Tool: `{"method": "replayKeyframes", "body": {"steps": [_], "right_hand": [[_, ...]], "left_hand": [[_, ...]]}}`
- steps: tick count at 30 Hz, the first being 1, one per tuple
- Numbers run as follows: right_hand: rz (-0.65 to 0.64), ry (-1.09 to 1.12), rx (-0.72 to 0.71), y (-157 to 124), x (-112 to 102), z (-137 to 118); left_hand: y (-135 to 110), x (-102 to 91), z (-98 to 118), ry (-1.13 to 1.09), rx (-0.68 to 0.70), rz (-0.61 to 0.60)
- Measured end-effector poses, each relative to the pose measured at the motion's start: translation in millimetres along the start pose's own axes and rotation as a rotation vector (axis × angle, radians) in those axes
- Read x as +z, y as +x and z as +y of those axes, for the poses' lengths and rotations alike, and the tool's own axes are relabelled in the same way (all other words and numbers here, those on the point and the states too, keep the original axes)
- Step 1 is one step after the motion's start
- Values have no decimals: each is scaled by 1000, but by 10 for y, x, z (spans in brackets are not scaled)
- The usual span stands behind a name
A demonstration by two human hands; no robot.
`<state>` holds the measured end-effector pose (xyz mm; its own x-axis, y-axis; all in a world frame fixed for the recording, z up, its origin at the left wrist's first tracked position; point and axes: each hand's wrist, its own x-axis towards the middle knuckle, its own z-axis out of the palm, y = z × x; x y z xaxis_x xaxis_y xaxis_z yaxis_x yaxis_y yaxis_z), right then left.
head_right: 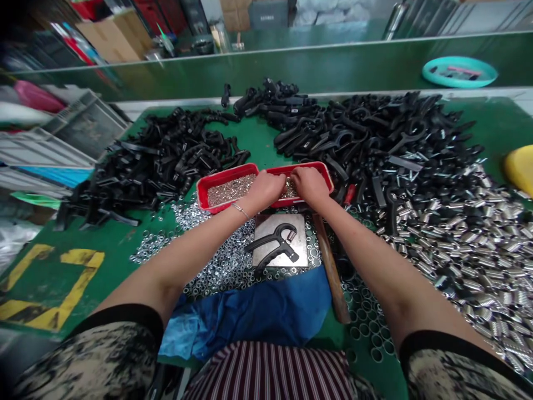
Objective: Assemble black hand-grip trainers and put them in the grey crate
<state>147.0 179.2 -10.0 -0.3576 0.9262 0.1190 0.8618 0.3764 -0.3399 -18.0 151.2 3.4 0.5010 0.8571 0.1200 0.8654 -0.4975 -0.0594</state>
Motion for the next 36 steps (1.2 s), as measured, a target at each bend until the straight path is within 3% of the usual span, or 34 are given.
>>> {"method": "replayKeyframes", "body": {"steps": [6, 11, 13, 16, 17, 21, 25, 27, 30, 33, 36], "right_hand": [[73, 11, 50, -5, 51, 36], [138, 13, -78, 47, 12, 5], [227, 52, -111, -71, -59, -32], [342, 176, -112, -544, -163, -96], [316, 215, -91, -755, -180, -122], [-64, 109, 72, -1443, -131, -290], [-187, -42, 191, -1515, -58, -476], [-178, 90, 240, -1452, -83, -509], [-206, 613, 287, -1461, -144, -527], [-318, 1053, 322, -1601, -111, -612], [-194, 954, 340, -1771, -5, -736]], "left_hand": [[-9, 13, -21, -51, -5, 5], [6, -14, -31, -63, 31, 35], [-102, -91, -9, -61, 14, 129], [-494, -218, 77, -161, -29, 220], [-667, -242, 121, -218, -37, 186], [-1264, -200, 330, -311, -27, -105], [-1459, -90, 481, -374, -107, -111], [-1486, -81, 516, -510, -183, -59], [-1538, -122, 565, -939, -354, -7], [-1577, -175, 684, -1481, -424, -131], [-1597, -213, 846, -1651, -457, -254]]}}
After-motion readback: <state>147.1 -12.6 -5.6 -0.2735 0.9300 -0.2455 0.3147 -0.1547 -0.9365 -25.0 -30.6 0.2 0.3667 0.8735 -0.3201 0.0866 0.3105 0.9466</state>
